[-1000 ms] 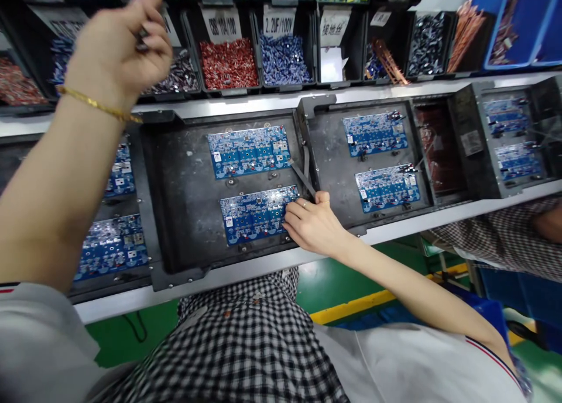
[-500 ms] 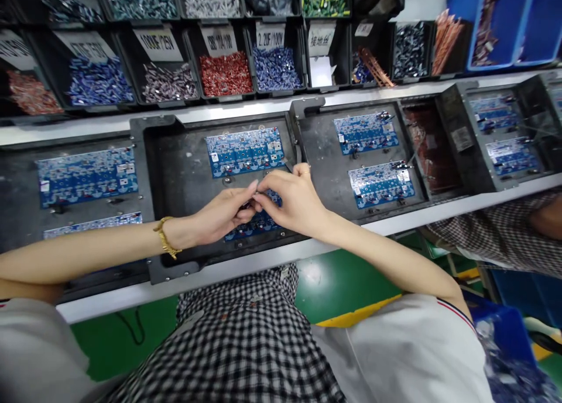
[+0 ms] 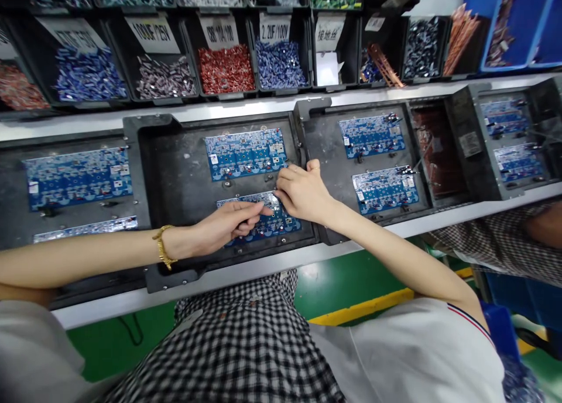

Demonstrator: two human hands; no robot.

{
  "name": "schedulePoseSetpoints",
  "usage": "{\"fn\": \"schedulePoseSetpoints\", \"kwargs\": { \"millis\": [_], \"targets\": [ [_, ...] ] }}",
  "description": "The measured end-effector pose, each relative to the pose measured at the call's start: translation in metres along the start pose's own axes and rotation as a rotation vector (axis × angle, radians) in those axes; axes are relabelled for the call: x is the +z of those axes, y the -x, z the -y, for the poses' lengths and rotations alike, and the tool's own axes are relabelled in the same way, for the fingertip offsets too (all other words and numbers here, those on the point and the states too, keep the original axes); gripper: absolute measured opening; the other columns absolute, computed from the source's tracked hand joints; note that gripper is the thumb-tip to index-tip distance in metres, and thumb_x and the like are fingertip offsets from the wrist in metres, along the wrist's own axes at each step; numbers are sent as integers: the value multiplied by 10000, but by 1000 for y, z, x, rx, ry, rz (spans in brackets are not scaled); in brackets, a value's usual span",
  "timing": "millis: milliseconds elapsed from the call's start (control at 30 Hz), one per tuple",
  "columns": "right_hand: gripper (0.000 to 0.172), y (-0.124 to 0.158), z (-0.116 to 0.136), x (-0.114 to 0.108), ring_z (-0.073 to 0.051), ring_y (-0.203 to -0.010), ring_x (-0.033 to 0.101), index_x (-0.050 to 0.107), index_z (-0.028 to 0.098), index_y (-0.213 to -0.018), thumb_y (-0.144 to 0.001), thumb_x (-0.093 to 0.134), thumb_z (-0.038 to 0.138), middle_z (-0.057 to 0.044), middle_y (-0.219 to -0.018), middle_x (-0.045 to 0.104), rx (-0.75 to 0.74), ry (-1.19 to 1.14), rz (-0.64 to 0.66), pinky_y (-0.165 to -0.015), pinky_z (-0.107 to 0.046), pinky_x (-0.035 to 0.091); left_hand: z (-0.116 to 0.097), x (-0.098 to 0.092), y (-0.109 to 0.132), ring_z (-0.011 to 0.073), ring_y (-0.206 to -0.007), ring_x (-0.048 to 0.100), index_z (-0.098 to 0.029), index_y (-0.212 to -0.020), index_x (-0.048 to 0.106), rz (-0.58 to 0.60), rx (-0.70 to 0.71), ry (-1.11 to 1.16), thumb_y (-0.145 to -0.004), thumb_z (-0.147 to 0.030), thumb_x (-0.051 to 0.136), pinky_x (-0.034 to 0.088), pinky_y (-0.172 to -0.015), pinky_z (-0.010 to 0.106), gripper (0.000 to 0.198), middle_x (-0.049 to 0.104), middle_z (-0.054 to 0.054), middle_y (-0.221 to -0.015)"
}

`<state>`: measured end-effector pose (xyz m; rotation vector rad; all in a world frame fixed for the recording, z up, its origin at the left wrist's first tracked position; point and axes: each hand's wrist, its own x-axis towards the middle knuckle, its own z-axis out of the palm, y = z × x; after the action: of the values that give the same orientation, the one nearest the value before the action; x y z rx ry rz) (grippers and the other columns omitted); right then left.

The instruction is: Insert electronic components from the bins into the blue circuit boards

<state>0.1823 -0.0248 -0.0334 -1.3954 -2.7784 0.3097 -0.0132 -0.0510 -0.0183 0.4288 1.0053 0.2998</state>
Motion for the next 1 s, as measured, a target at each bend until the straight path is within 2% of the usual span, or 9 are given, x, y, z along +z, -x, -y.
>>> {"fn": "schedulePoseSetpoints", "kwargs": {
  "millis": [133, 200, 367, 467, 567, 667, 767, 900, 1000],
  "targets": [
    [244, 2, 0, -1, -196, -839, 512, 599, 148, -753, -895, 444, 270, -32, -875, 661, -31, 38, -17, -701, -344, 156, -2, -1, 0, 36, -561, 394, -51, -927, 696, -15, -12, 148, -854, -144, 571, 273, -494, 170, 172, 478, 16, -735],
    [251, 3, 0, 1, -197, -839, 510, 600, 150, -757, -902, 441, 279, -32, -885, 665, -43, 55, -27, -706, -347, 157, -1, 0, 1, 35, -571, 402, -46, -936, 698, -21, -24, 159, -842, -104, 571, 279, -502, 165, 168, 497, 24, -749],
    [296, 5, 3, -1, -207, -840, 526, 621, 145, -757, -918, 457, 331, -50, -856, 674, -28, 53, -16, -723, -351, 161, 0, 0, -1, 22, -518, 373, -31, -849, 684, -80, -36, 171, -870, -176, 577, 220, -451, 152, 182, 496, 17, -695],
    [315, 8, 12, -10, -176, -792, 557, 653, 158, -805, -934, 455, 367, -33, -851, 691, 12, -107, -47, -732, -345, 169, 2, 1, -1, 24, -509, 379, -42, -805, 649, -85, -8, 192, -890, -221, 562, 240, -450, 142, 216, 483, 6, -666],
    [268, 13, 23, -22, -158, -799, 589, 672, 185, -875, -937, 462, 339, -17, -914, 707, -25, -244, -92, -744, -342, 176, 5, 6, 0, 26, -506, 382, -67, -727, 587, -38, 37, 196, -896, -226, 554, 248, -451, 140, 234, 497, 8, -666],
    [255, 16, 26, -29, -188, -827, 589, 663, 171, -848, -929, 452, 291, -39, -911, 706, -29, -178, -63, -755, -351, 174, 5, 11, 2, 29, -516, 404, -73, -742, 577, 0, 47, 211, -917, -197, 500, 274, -467, 146, 227, 520, 20, -703],
    [227, 16, 17, -25, -216, -839, 568, 634, 160, -846, -908, 429, 234, -62, -909, 696, 65, -83, 3, -762, -358, 175, 5, 13, 4, 32, -547, 442, -52, -849, 621, -14, 1, 160, -904, -99, 475, 300, -492, 145, 163, 546, 34, -744],
    [195, 11, 5, -12, -237, -890, 555, 606, 143, -857, -876, 412, 164, -85, -959, 670, 112, -45, 66, -757, -355, 180, 5, 10, 3, 20, -523, 394, -35, -859, 650, -23, -29, 91, -852, -157, 598, 224, -449, 141, 133, 580, 59, -762],
    [181, 9, 3, -7, -235, -901, 553, 596, 143, -852, -875, 416, 155, -76, -944, 663, 82, -37, 67, -741, -350, 176, 6, 5, 0, 17, -530, 370, -48, -796, 667, -6, 14, 118, -771, -263, 718, 217, -454, 138, 223, 546, 33, -725]
  ]
}}
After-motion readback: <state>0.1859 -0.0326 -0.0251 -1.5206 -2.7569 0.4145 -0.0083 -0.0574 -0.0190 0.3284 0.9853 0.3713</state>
